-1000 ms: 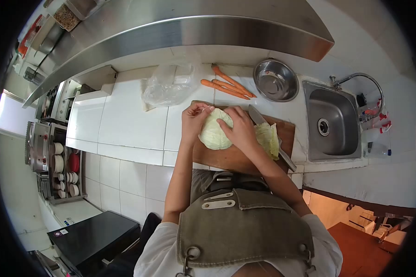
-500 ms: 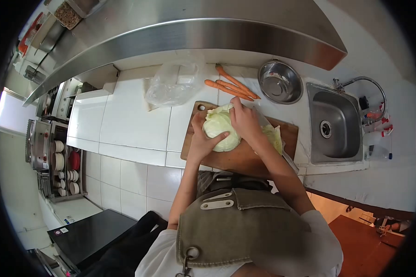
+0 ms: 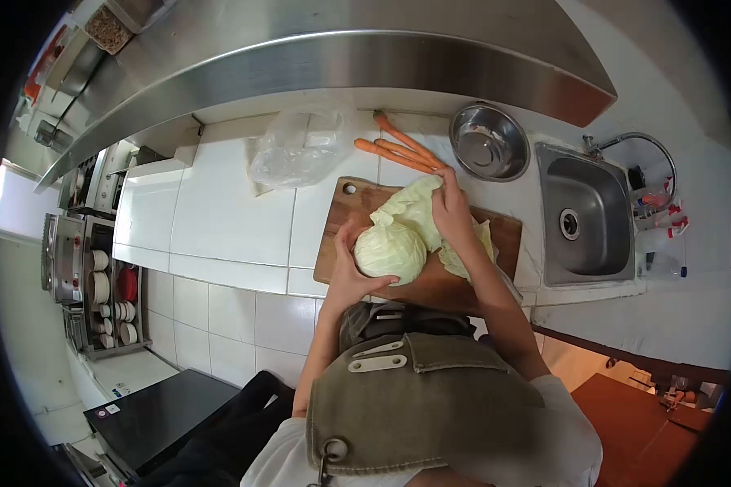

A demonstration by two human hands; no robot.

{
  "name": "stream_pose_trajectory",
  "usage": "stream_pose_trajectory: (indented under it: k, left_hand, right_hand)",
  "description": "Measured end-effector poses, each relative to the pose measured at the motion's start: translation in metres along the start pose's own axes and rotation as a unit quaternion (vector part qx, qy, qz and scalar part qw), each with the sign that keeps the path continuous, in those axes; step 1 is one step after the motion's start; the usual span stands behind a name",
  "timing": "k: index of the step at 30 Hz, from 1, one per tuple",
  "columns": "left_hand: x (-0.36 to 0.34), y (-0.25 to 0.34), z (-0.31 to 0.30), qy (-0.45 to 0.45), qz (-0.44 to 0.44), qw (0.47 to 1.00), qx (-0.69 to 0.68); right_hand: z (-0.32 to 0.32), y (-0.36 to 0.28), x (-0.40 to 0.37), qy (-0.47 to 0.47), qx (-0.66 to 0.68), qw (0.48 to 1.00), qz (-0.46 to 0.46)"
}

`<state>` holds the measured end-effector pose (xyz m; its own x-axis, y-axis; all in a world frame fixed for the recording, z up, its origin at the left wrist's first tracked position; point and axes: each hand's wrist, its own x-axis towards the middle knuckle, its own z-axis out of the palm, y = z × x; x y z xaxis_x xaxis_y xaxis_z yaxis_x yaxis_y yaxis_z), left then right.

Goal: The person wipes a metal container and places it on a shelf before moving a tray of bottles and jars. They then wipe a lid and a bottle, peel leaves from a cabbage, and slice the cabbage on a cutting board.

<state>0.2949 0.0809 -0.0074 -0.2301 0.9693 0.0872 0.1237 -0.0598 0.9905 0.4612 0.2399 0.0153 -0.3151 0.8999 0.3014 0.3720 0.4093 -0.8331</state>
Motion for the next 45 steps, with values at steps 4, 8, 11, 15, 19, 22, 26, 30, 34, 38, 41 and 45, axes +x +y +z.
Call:
stream_pose_trajectory:
  k: [4, 8, 11, 15, 19, 22, 26, 30, 34, 38, 41, 45]
  left_hand:
    - [-0.001, -0.005, -0.004, -0.025, -0.018, 1.0, 0.0]
    - [-0.007, -0.013, -0.003, -0.024, 0.015, 0.999, -0.034]
    - [-0.014, -0.015, -0.005, -0.018, 0.037, 0.999, -0.021]
    - [-0.019, -0.024, -0.005, -0.025, 0.036, 0.998, -0.052]
    - [-0.019, -0.024, -0.004, -0.031, 0.053, 0.996, -0.059]
    - [-0.018, -0.015, -0.01, -0.058, 0.039, 0.997, -0.031]
    - [-0.018, -0.005, -0.019, -0.095, 0.048, 0.993, 0.052]
    - [-0.023, 0.006, -0.015, -0.074, -0.031, 0.995, 0.058]
    - [-0.027, 0.012, -0.004, 0.011, -0.086, 0.996, 0.019]
    - [-0.015, 0.018, 0.021, 0.073, -0.061, 0.993, -0.064]
    - [-0.009, 0.017, 0.025, 0.084, -0.046, 0.993, -0.069]
    - [-0.011, 0.019, 0.023, 0.082, -0.035, 0.995, -0.054]
  right_hand:
    - [-0.007, -0.01, -0.011, -0.119, -0.027, 0.992, 0.032]
    - [0.0, -0.014, -0.018, -0.174, -0.015, 0.985, 0.002]
    - [0.006, 0.004, -0.016, -0.21, 0.039, 0.977, -0.025]
    - [0.001, 0.014, -0.007, -0.265, 0.1, 0.958, -0.045]
    - [0.002, 0.017, -0.008, -0.32, 0.195, 0.927, 0.026]
    - [0.0, 0.011, -0.014, -0.298, 0.163, 0.94, 0.032]
    - [0.001, 0.007, -0.02, -0.268, 0.131, 0.954, 0.012]
    - [0.001, -0.009, -0.026, -0.234, 0.08, 0.969, 0.022]
    - [0.0, -0.034, -0.037, -0.148, 0.023, 0.988, -0.029]
    - [0.001, -0.049, -0.045, -0.093, -0.023, 0.993, -0.061]
    - [-0.001, -0.044, -0.042, -0.111, 0.003, 0.991, -0.08]
    - [-0.009, -0.051, -0.036, -0.15, 0.023, 0.987, -0.05]
